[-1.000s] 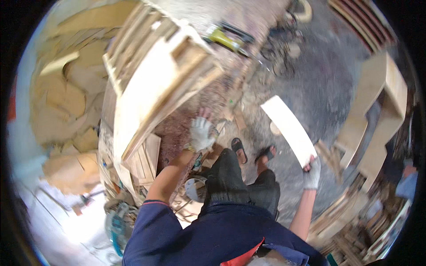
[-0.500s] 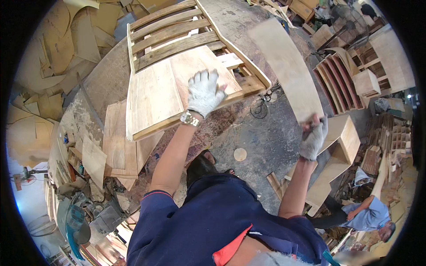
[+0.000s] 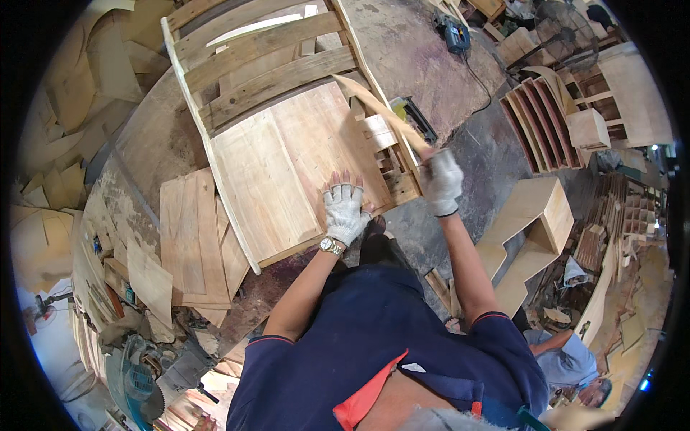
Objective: The person sands a wooden chair frame with an orbital sander, then flips it over. They pick up a rectangular wood panel from the floor and place it on the frame, then use a nail gun to fasten the panel to the chair frame.
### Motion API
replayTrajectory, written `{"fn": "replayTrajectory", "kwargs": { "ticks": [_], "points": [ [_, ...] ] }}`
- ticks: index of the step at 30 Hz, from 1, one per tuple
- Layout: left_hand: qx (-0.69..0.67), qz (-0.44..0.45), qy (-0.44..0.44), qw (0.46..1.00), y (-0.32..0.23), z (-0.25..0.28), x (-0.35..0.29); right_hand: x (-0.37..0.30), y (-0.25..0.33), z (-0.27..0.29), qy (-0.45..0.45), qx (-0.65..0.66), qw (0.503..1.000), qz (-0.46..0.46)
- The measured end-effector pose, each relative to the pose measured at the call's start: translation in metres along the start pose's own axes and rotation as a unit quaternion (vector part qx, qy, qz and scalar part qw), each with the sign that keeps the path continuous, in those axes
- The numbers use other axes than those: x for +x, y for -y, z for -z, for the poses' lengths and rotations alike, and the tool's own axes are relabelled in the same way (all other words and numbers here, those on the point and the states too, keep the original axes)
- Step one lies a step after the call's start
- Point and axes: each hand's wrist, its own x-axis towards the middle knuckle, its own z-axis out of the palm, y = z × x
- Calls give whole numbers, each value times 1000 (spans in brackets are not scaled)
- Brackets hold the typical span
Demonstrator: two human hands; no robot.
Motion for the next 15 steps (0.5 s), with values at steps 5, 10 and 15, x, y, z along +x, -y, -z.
{"fn": "replayTrajectory", "kwargs": {
  "ticks": [5, 10, 15],
  "points": [
    [-38, 75, 61, 995, 18, -1, 45, -52, -7, -25, 223, -92, 969, 53],
    [62, 39, -73, 995, 15, -9, 122, -60, -12, -30, 240, -53, 969, 37],
    [66, 36, 35, 997, 18, -20, 153, -51, -21, -21, 310, 58, 949, 15]
  ]
}}
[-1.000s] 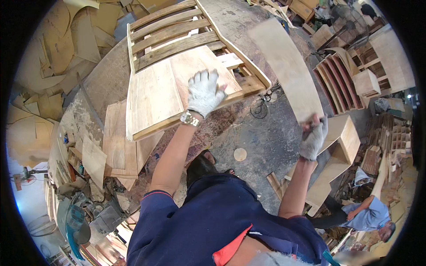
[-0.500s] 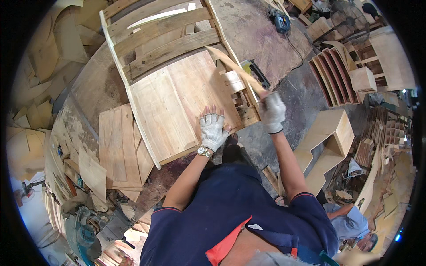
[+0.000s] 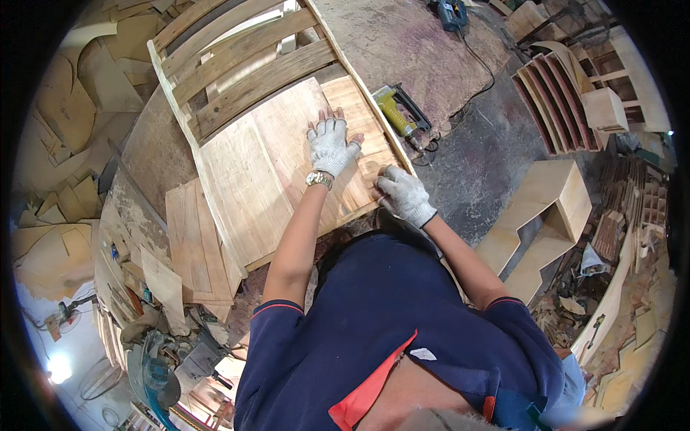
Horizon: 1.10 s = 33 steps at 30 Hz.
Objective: The person sands a wooden chair frame with an orbital sander, then flips it over. They pick up a rectangular wood panel from the floor and place it on the frame, then use a nail gun to fasten the panel to the chair frame.
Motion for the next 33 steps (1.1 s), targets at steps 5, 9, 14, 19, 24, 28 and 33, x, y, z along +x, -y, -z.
{"fn": "replayTrajectory", "kwargs": {
  "ticks": [5, 9, 14, 19, 24, 28, 33],
  "points": [
    [44, 0, -4, 999, 0, -15, -7, -8, -6, -11, 63, 10, 990, -126],
    [18, 8, -10, 1000, 0, -22, -10, -9, -2, -17, 89, -12, 983, -159],
    [46, 8, -33, 998, -2, -27, -9, -2, 8, -20, 90, -43, 969, -226],
    [25, 4, -22, 999, -1, -24, -11, 7, 3, -29, 91, -83, 965, -233],
    [61, -2, -5, 998, 1, -21, -12, 3, 1, -35, 76, -69, 966, -237],
    [48, -3, -3, 999, 0, -22, -11, 3, 4, -36, 77, -51, 973, -210],
    [31, -17, -8, 999, 3, -23, -11, 2, 3, -40, 85, -70, 964, -242]
  ]
}}
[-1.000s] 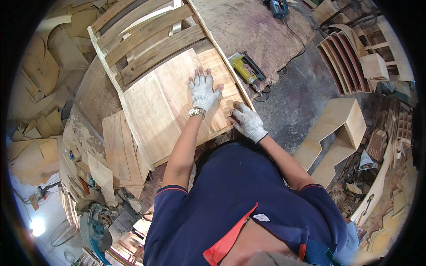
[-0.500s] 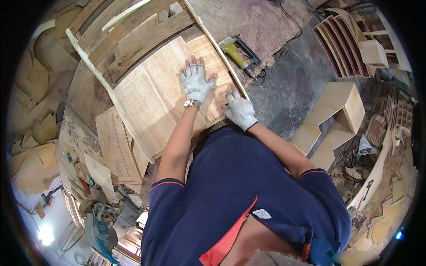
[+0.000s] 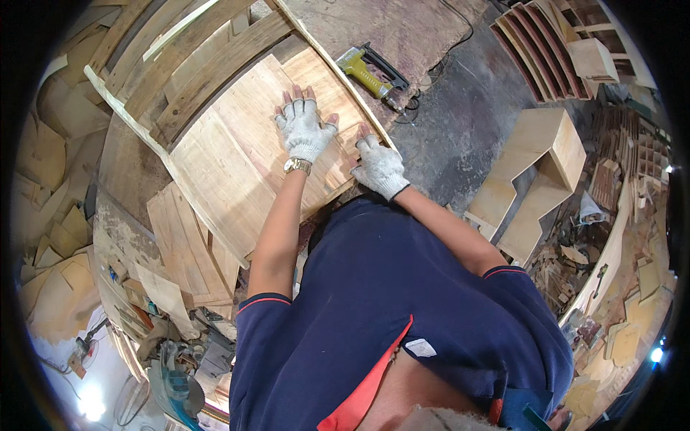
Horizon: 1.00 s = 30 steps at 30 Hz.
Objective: The person sands a wooden chair frame with an orbital sander, then flips it over. They pick up a rectangular wood panel from the floor and place it on the frame, then use a nail gun to fasten the panel to the chair frame.
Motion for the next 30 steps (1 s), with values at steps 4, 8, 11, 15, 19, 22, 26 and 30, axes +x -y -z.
{"fn": "replayTrajectory", "kwargs": {
  "ticks": [4, 8, 11, 15, 19, 22, 26, 30],
  "points": [
    [1, -8, 17, 1000, 2, 2, 0, 0, 2, -1, -9, 9, 1000, -9],
    [-15, 1, 31, 999, 1, 5, 1, 1, 9, 14, 7, 13, 1000, -21],
    [-21, 9, 38, 999, -1, 8, 0, 11, 5, 35, -34, 44, 998, -18],
    [-21, 15, 52, 998, -3, 10, 0, 72, -45, 68, -196, 185, 960, -76],
    [-13, 13, 37, 999, -3, 10, 0, 153, -92, 55, -141, 1, 989, -51],
    [-16, 14, 37, 999, -3, 8, 0, 186, -101, 31, -106, -49, 993, -6],
    [-21, 26, 43, 998, -3, 9, -2, 213, -86, 7, -41, -102, 994, 10],
    [-27, 30, 54, 998, -3, 12, -2, 224, -88, 13, 35, -34, 999, -24]
  ]
}}
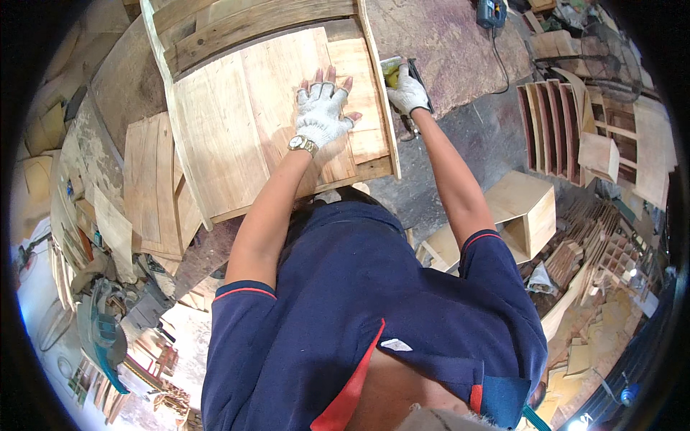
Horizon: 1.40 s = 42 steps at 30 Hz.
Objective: The person sands a wooden chair frame with an orbital sander, then flips it over. They pick up a rectangular wood panel from the floor and place it on the frame, then use a nail gun to fasten the panel to the chair frame.
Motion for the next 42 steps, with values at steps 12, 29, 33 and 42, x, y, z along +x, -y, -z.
{"fn": "replayTrajectory", "kwargs": {
  "ticks": [12, 29, 33, 42],
  "points": [
    [-29, 6, -11, 1000, 0, 6, -2, -53, 42, 136, -219, 152, 962, 53],
    [-111, -2, -11, 994, 5, 8, -5, 11, 146, 102, -112, 82, 990, 40],
    [-171, -3, -35, 985, 7, 6, -7, -1, 168, 100, -20, 155, 988, 16],
    [-163, -3, -103, 981, 5, 2, -8, -2, 161, 84, -75, 79, 988, 110]
  ]
}}
